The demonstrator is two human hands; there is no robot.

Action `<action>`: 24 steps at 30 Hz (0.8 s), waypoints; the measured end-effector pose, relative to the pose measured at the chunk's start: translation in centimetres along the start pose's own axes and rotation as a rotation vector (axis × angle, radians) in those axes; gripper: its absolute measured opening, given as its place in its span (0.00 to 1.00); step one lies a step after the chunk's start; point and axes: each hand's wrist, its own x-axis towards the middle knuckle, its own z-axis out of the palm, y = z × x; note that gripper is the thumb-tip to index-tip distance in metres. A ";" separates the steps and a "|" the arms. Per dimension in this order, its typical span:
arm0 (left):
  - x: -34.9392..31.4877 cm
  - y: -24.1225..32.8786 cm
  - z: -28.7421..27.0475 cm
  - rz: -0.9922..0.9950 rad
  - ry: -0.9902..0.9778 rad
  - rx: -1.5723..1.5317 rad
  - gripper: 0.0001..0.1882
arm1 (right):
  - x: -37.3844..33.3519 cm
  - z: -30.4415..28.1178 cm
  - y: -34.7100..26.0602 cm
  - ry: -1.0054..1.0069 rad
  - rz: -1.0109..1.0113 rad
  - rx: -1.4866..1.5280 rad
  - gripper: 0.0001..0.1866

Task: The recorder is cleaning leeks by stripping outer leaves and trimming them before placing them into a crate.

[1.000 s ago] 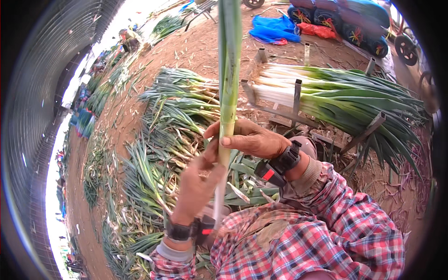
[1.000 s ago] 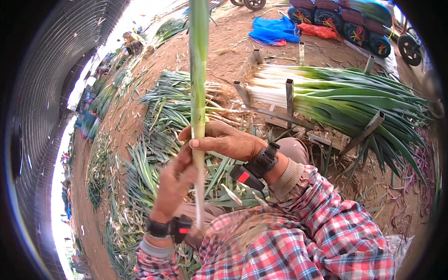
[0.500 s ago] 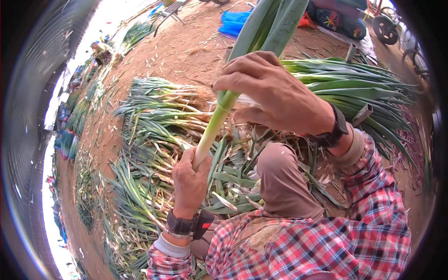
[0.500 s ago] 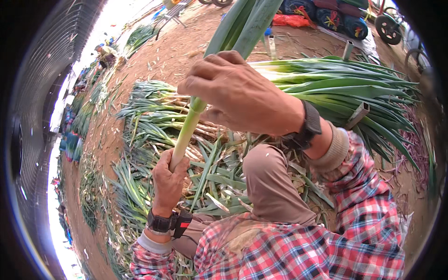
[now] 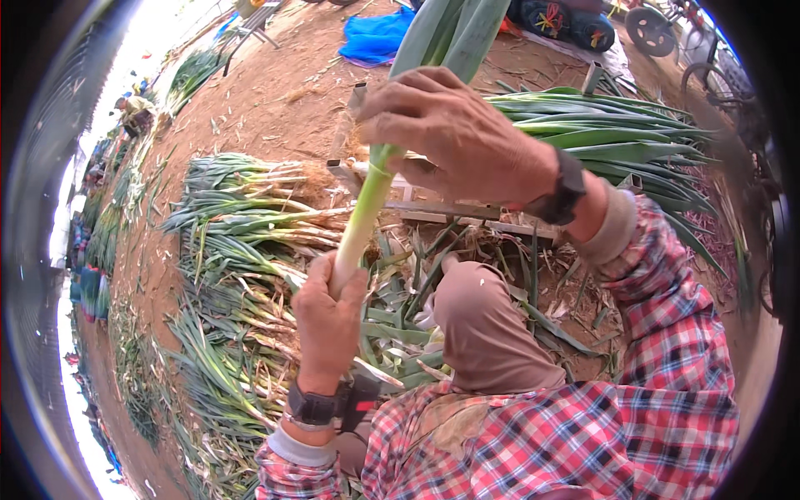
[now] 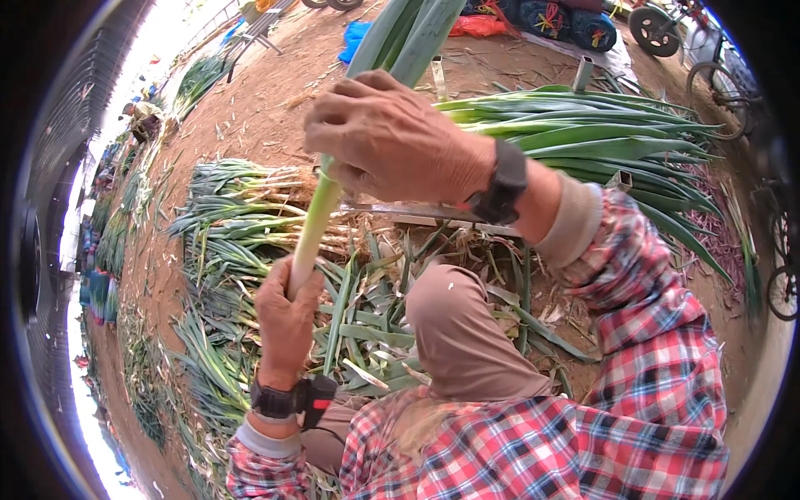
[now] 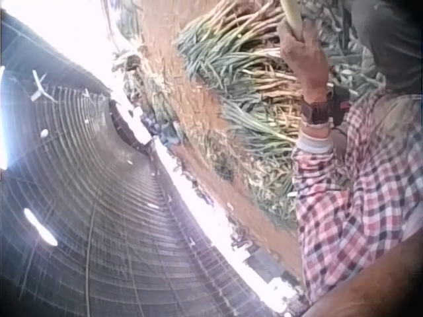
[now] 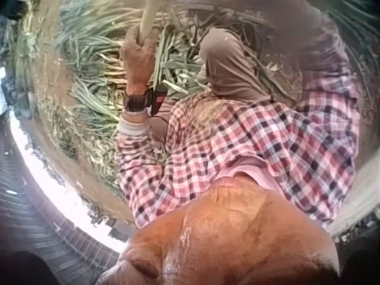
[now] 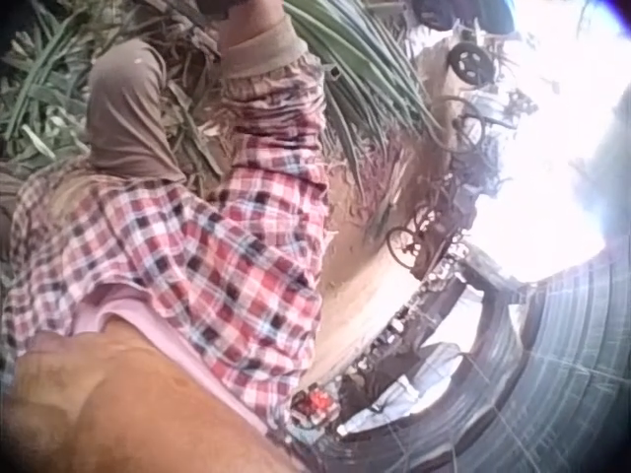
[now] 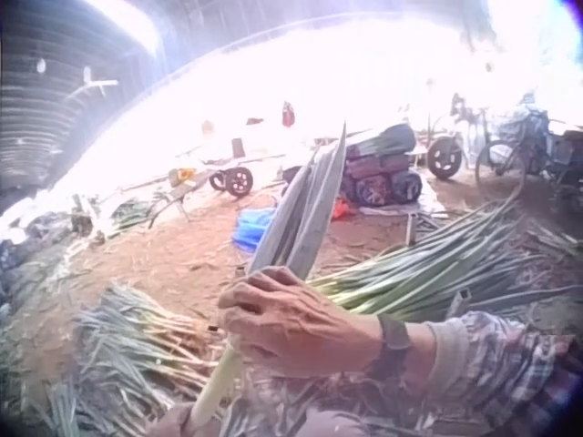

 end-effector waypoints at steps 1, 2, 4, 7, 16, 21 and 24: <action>1.0 0.1 -0.4 0.065 -0.007 0.044 0.11 | 0.4 -0.8 0.3 0.054 -0.029 0.027 0.14; 2.1 0.5 -0.6 0.121 -0.007 0.074 0.11 | 0.6 -1.7 0.5 -0.041 -0.067 0.017 0.16; 4.3 2.0 -1.0 0.162 -0.082 0.080 0.11 | 1.0 -2.3 1.3 -0.110 -0.124 -0.065 0.15; 7.9 2.5 -0.2 0.315 -0.071 0.065 0.14 | 1.7 -4.3 3.8 -0.238 -0.205 -0.186 0.14; 14.9 -7.9 1.1 0.308 0.114 0.251 0.13 | -8.5 -1.4 15.6 -0.754 0.342 -0.286 0.15; 16.7 -13.1 6.0 0.145 -0.006 0.142 0.17 | -13.3 4.3 16.0 -0.787 0.555 0.185 0.14; 18.6 -15.6 6.8 0.064 0.149 -0.151 0.31 | -13.6 4.4 15.3 -0.783 0.599 0.274 0.21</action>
